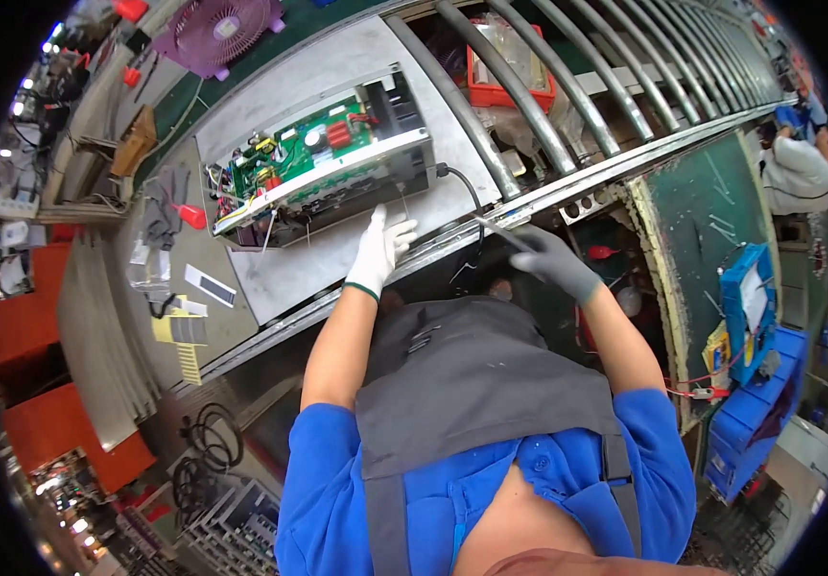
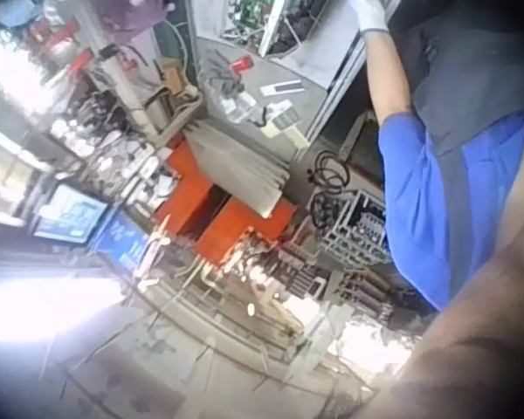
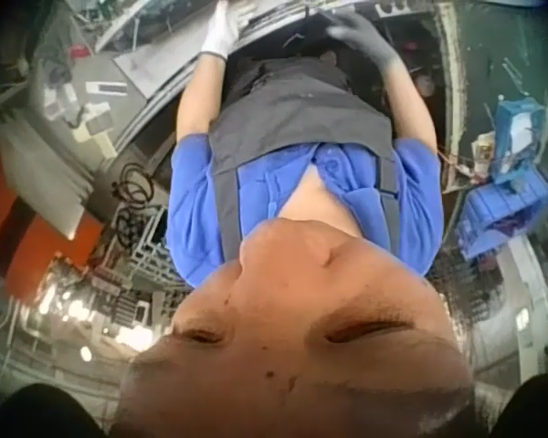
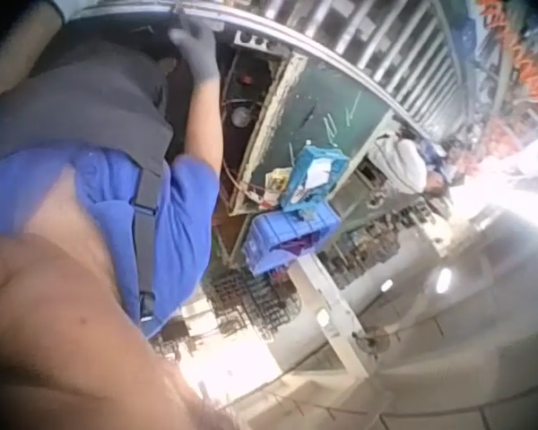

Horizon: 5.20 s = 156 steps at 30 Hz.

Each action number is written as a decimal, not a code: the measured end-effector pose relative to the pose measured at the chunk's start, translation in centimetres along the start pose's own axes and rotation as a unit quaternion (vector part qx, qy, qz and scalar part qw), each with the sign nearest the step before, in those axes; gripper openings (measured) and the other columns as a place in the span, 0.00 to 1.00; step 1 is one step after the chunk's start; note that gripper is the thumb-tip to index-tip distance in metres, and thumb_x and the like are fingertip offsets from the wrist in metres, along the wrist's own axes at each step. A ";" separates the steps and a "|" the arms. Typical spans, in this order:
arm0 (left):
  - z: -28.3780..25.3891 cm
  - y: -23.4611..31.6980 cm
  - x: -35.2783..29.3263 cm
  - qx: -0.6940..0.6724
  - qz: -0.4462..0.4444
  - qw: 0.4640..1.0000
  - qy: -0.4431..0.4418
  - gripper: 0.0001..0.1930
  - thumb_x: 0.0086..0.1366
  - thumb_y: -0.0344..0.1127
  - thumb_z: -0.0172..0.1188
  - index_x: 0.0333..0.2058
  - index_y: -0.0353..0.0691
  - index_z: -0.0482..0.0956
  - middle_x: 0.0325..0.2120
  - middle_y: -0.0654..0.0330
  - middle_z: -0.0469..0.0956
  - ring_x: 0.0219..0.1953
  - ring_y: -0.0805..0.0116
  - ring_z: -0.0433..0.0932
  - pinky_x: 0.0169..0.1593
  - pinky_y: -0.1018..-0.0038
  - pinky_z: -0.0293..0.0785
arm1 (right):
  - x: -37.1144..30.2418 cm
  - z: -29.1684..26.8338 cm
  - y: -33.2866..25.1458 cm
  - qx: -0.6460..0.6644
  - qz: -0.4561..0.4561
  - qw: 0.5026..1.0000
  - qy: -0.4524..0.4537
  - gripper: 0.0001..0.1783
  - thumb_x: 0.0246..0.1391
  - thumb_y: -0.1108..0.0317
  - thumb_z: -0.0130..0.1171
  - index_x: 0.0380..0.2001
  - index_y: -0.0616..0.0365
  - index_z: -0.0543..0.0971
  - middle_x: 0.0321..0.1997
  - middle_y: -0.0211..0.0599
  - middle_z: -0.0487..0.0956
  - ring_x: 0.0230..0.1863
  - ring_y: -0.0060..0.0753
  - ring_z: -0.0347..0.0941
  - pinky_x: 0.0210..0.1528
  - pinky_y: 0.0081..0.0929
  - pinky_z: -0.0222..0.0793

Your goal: Assembling, labeling, and applying sealant to components within a solar inverter or power electronics unit.

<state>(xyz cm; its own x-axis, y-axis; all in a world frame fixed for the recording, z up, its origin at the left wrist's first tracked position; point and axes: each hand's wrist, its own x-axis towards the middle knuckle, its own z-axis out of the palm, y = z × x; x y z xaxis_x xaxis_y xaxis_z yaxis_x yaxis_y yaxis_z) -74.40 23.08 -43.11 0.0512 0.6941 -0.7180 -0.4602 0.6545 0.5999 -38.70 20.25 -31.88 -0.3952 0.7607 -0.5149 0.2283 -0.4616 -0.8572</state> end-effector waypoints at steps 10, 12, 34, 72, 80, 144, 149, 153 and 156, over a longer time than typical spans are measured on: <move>0.8 -1.3 2.8 -0.071 0.037 0.991 -0.102 0.08 0.69 0.34 0.60 0.43 0.38 0.78 0.44 0.55 0.82 0.48 0.57 0.82 0.50 0.64 0.80 | 16.2 5.5 -9.1 -0.428 0.075 0.894 -0.109 0.41 0.43 0.47 0.67 0.57 0.65 0.75 0.58 0.53 0.77 0.59 0.49 0.74 0.61 0.34 0.67; 0.6 -1.6 3.2 -0.042 0.037 0.993 -0.104 0.08 0.70 0.35 0.59 0.43 0.37 0.78 0.44 0.55 0.82 0.48 0.57 0.82 0.50 0.64 0.80 | 17.0 5.9 -10.2 -0.458 0.085 0.876 -0.124 0.38 0.43 0.48 0.68 0.54 0.64 0.78 0.55 0.50 0.79 0.56 0.46 0.75 0.57 0.34 0.69; -6.9 0.3 -6.8 0.018 0.168 0.984 0.054 0.14 0.73 0.32 0.45 0.52 0.37 0.74 0.30 0.57 0.80 0.24 0.74 0.77 0.24 0.80 0.73 | 15.0 13.0 -8.3 -0.305 0.030 0.937 -0.168 0.41 0.45 0.51 0.71 0.58 0.64 0.73 0.52 0.52 0.79 0.54 0.41 0.75 0.59 0.32 0.66; -5.2 8.9 -16.6 0.186 0.374 0.887 0.197 0.21 0.74 0.34 0.46 0.64 0.43 0.70 0.26 0.68 0.72 0.25 0.82 0.66 0.29 0.82 0.65 | 14.6 19.3 -14.9 0.044 0.007 0.923 -0.382 0.37 0.47 0.56 0.61 0.59 0.63 0.70 0.48 0.35 0.77 0.47 0.25 0.74 0.47 0.22 0.73; -3.6 9.2 -16.8 0.176 0.458 0.847 0.206 0.21 0.75 0.31 0.46 0.64 0.38 0.70 0.29 0.69 0.74 0.26 0.85 0.66 0.30 0.86 0.65 | 15.8 18.0 -14.6 0.016 0.051 0.914 -0.403 0.41 0.44 0.52 0.65 0.59 0.65 0.71 0.45 0.38 0.78 0.45 0.28 0.76 0.50 0.25 0.73; -6.4 23.8 -15.4 0.425 0.476 0.735 0.229 0.13 0.64 0.31 0.60 0.48 0.38 0.82 0.35 0.53 0.84 0.36 0.64 0.84 0.42 0.71 0.78 | 21.6 22.8 -29.1 -0.611 -0.418 0.657 -0.144 0.34 0.39 0.64 0.70 0.53 0.53 0.71 0.48 0.42 0.76 0.49 0.47 0.75 0.48 0.43 0.73; -8.7 28.7 -14.2 0.240 0.448 0.814 0.279 0.11 0.71 0.35 0.51 0.42 0.37 0.81 0.27 0.59 0.81 0.29 0.69 0.79 0.36 0.71 0.74 | 21.3 19.6 -30.2 -0.495 -0.364 0.788 -0.035 0.23 0.41 0.66 0.65 0.45 0.54 0.76 0.42 0.43 0.80 0.44 0.49 0.79 0.46 0.42 0.75; -10.7 32.8 -9.1 0.354 0.422 0.805 0.219 0.15 0.72 0.42 0.48 0.39 0.39 0.80 0.22 0.61 0.78 0.24 0.71 0.76 0.30 0.72 0.71 | 20.9 16.2 -32.1 -0.533 -0.170 0.826 0.068 0.27 0.39 0.57 0.66 0.44 0.59 0.77 0.35 0.53 0.81 0.40 0.53 0.80 0.45 0.42 0.74; -11.6 33.4 -7.7 0.411 0.340 0.836 0.128 0.16 0.70 0.44 0.49 0.36 0.40 0.81 0.19 0.61 0.77 0.22 0.71 0.75 0.29 0.71 0.70 | 18.8 15.6 -32.2 -0.543 -0.184 0.818 0.051 0.27 0.40 0.57 0.66 0.43 0.61 0.77 0.34 0.53 0.81 0.39 0.52 0.80 0.44 0.40 0.73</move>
<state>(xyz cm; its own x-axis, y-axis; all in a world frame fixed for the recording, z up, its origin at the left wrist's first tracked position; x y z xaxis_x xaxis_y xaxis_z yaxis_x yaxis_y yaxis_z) -100.48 36.15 -21.68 -0.2141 0.9715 -0.1018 0.4631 0.1927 0.8651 -67.38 42.28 -13.83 -0.5515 0.8166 -0.1705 0.7879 0.4427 -0.4282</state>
